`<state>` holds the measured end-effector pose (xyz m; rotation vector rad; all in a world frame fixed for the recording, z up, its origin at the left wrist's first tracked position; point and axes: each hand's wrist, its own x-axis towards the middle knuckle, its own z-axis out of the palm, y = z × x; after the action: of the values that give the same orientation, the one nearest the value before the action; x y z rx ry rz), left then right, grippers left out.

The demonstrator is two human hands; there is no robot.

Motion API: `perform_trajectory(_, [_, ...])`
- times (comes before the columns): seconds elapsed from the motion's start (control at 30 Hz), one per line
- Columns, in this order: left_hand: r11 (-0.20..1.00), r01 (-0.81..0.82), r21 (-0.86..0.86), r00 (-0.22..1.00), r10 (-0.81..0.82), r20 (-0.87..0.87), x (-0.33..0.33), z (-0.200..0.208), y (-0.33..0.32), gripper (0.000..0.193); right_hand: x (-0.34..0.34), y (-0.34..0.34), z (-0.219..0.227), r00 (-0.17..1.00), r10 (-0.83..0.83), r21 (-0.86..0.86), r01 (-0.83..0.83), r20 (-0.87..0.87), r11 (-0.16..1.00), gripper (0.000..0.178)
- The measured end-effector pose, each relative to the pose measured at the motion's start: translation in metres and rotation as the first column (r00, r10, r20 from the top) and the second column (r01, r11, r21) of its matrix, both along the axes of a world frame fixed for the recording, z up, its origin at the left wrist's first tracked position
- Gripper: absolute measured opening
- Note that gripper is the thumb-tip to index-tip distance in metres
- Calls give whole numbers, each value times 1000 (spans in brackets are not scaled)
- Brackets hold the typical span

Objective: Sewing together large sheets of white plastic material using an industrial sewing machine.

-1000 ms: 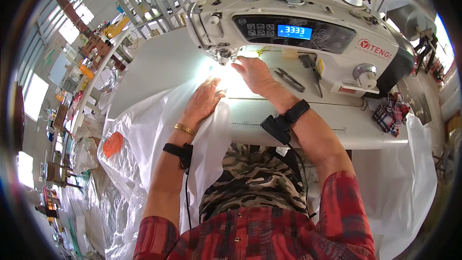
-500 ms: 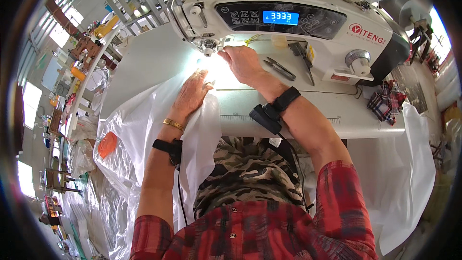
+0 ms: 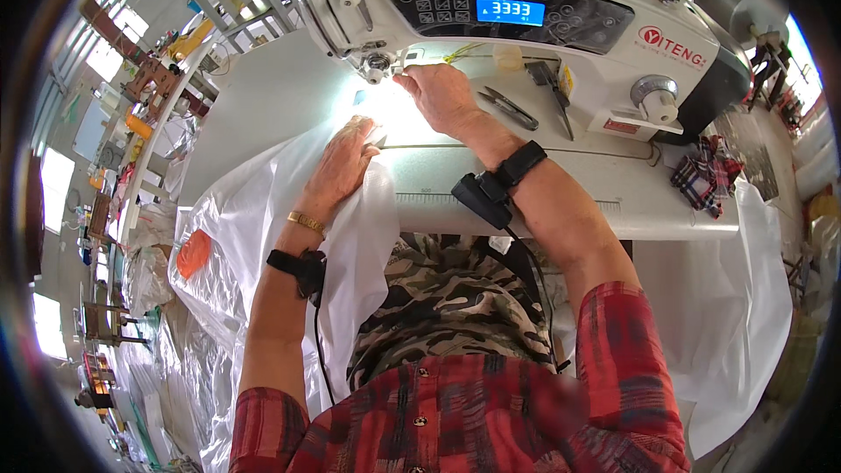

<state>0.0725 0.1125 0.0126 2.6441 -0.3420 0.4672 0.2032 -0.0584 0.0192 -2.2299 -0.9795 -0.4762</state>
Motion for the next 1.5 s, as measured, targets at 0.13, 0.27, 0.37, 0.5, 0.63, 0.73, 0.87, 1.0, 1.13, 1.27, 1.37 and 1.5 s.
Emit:
perform_trajectory(0.13, [1000, 14, 9, 1000, -14, 19, -2, 0, 1, 27, 0, 0, -1, 998, 36, -18, -37, -59, 999, 37])
perform_trajectory(0.27, [1000, -9, 24, 1000, 9, 26, 8, 0, 3, 29, 6, 2, -10, 996, 83, 31, -84, 33, 996, 31])
perform_trajectory(0.37, [996, -43, 82, 997, 38, 62, 14, 1, 1, 35, 9, 3, -13, 992, 107, 30, -110, 73, 994, 34])
perform_trajectory(0.5, [987, -75, 144, 994, 62, 93, 17, -2, 4, 40, 1, 2, -1, 996, 79, 59, -76, -45, 995, 37])
perform_trajectory(0.63, [994, -88, 63, 992, 94, -90, 18, -1, 3, 43, -1, -1, 1, 995, 70, -4, -71, -67, 998, 40])
perform_trajectory(0.73, [989, -131, 63, 983, 137, -121, 16, 0, -2, 42, -6, -5, -2, 994, 54, 27, -51, -98, 998, 44])
perform_trajectory(0.87, [993, -104, 61, 993, 107, -44, 12, -2, -5, 39, -10, -5, -4, 995, 62, -64, -68, -83, 996, 53])
perform_trajectory(1.0, [995, -98, 22, 995, 97, 34, 10, -11, 5, 39, -11, -1, -10, 994, 106, -66, -107, -27, 992, 54])
perform_trajectory(1.13, [999, -30, -14, 967, 26, -255, -8, 12, 9, 49, -15, -23, -2, 953, 228, -269, -276, -198, 923, 44])
perform_trajectory(1.27, [978, -169, 120, 986, 169, 3, -63, -8, 42, 50, -99, -61, 24, 921, 327, 77, -317, -211, 945, 33])
perform_trajectory(1.37, [951, -272, 150, 959, 281, -42, -94, -3, 50, 53, -173, -76, 6, 894, 378, 200, -336, -241, 921, 26])
perform_trajectory(1.5, [973, -153, 172, 986, 138, 99, -93, -10, 71, 55, -215, -57, -46, 709, 446, 233, -382, -547, 894, 28])
